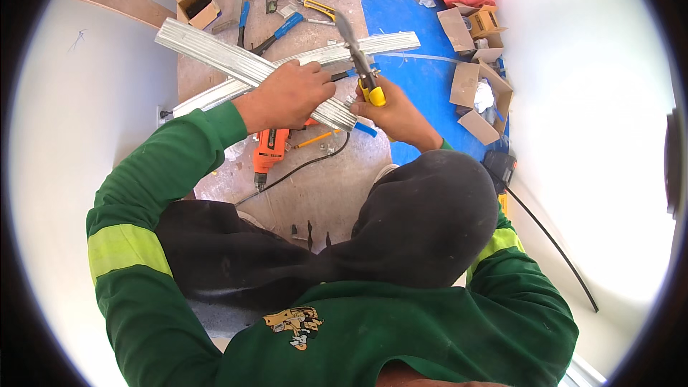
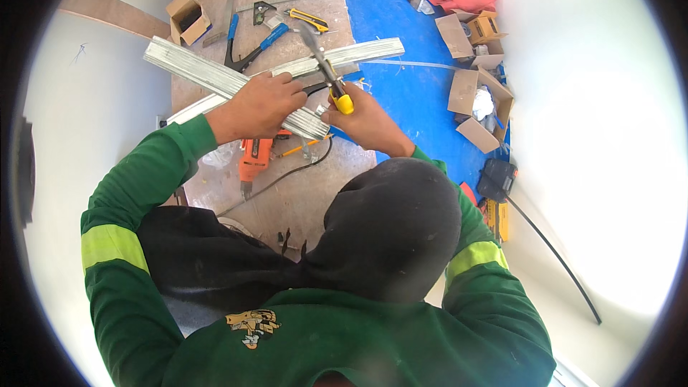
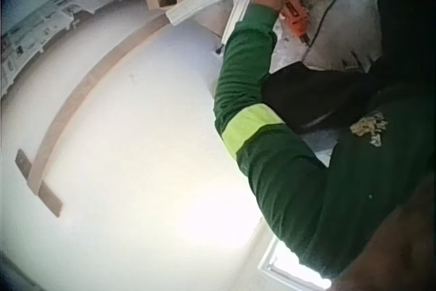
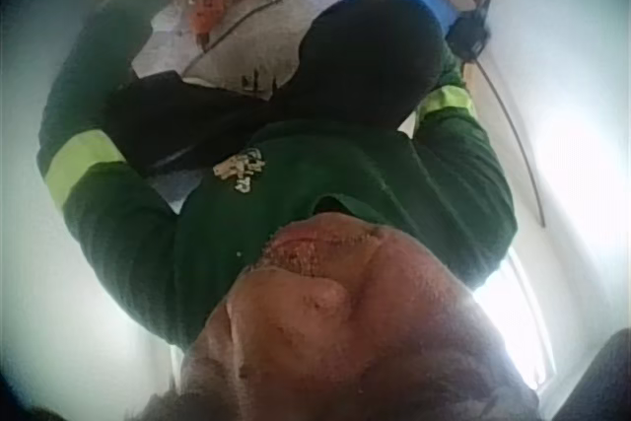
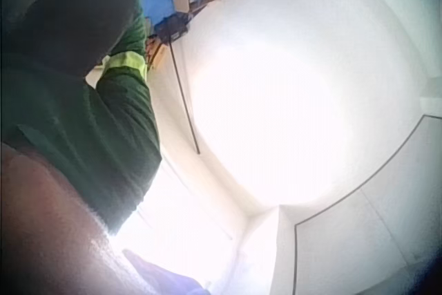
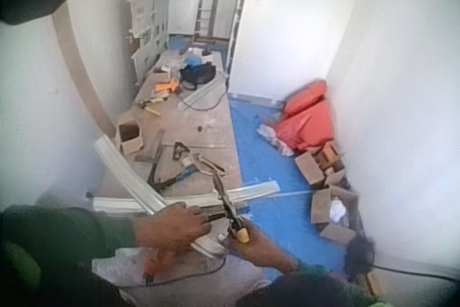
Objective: The person cuts a metal profile with shears, measures and marks it, then drills holes and installs it on the wall. They repeat the cutting and drilling steps for additional sections and secure them to the wall.
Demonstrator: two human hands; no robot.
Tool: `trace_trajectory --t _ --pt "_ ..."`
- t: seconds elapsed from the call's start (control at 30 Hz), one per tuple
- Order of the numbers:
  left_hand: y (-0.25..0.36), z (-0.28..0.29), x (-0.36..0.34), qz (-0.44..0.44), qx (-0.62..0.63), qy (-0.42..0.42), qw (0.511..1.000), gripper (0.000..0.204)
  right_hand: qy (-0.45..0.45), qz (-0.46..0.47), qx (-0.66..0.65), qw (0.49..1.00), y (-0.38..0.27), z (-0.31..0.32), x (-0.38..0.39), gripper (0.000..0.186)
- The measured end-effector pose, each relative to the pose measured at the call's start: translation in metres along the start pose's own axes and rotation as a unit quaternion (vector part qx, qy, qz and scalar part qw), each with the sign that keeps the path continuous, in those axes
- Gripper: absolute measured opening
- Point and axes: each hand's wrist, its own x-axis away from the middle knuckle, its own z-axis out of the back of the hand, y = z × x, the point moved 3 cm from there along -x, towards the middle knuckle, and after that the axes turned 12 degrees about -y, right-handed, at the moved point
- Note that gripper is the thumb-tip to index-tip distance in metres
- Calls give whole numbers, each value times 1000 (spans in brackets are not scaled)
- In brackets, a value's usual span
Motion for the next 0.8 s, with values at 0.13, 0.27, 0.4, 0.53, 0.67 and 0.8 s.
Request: trace_trajectory --t 0.13,0.27,0.4,0.53,0.67,0.8 --pt "5 -9 -1 60 -11 -45 997 32 23 53 76 995 -12 -6 -8 39" --pt "10 -5 -3 41 -28 30 998 29 3 56 210 976 -26 -7 -11 36" --pt "-3 -5 1 42 62 -45 996 27 -124 36 -12 992 -14 11 -14 36" --pt "-12 -4 7 -24 143 -2 989 33 -143 -9 -165 976 -6 14 -17 39" --pt "-6 -12 6 40 89 -25 995 32 -24 110 234 966 -34 6 -17 44" --pt "5 -7 5 93 3 -27 995 36 -61 55 269 959 -40 -1 -22 46"
